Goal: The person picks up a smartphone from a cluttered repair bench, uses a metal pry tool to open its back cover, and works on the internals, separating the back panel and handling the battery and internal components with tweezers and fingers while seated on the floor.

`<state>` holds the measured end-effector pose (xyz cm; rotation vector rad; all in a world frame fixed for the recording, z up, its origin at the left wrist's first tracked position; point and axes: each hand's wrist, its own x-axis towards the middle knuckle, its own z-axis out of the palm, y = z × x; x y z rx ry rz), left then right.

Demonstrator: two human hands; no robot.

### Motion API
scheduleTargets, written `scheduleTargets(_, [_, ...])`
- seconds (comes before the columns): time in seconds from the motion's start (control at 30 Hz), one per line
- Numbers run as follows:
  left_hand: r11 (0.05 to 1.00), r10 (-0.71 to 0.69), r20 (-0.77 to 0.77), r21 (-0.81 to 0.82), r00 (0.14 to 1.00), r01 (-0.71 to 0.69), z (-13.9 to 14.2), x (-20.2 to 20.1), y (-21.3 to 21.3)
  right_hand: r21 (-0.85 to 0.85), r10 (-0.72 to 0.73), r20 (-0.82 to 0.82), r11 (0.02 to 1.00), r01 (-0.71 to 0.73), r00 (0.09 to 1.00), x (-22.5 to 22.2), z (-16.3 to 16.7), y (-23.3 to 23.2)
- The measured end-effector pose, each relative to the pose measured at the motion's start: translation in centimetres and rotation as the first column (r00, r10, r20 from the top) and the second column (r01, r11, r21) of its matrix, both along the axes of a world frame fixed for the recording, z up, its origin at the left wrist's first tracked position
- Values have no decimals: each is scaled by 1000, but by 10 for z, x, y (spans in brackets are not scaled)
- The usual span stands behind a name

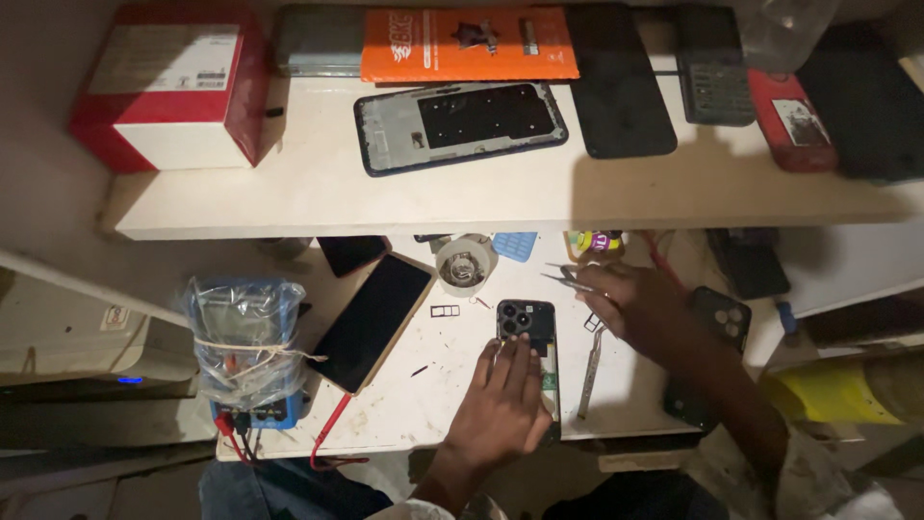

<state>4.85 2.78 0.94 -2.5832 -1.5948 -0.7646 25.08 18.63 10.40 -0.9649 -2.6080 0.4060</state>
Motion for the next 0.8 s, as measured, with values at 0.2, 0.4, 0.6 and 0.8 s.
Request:
scheduleTargets(0.2, [1000, -3, -27, -13, 1000, 2, 7, 0, 2, -124, 86, -19, 988, -88, 996, -3, 16, -8])
scheduleTargets(0.4, [998, -6, -33, -65, 999, 4, 12, 0, 1, -271, -115, 142, 951, 150, 983, 5, 11, -33])
scheduleTargets(0.6, [999, 2, -22, -33, 1000, -3, 15, 0, 1, -324, -284, 9, 906, 271, 959, 0, -20, -73])
scheduleTargets(0.8, [996, -21, -36, -85, 999, 18, 11, -1, 2, -202, -405, -122, 904, 377, 906, -13, -72, -113])
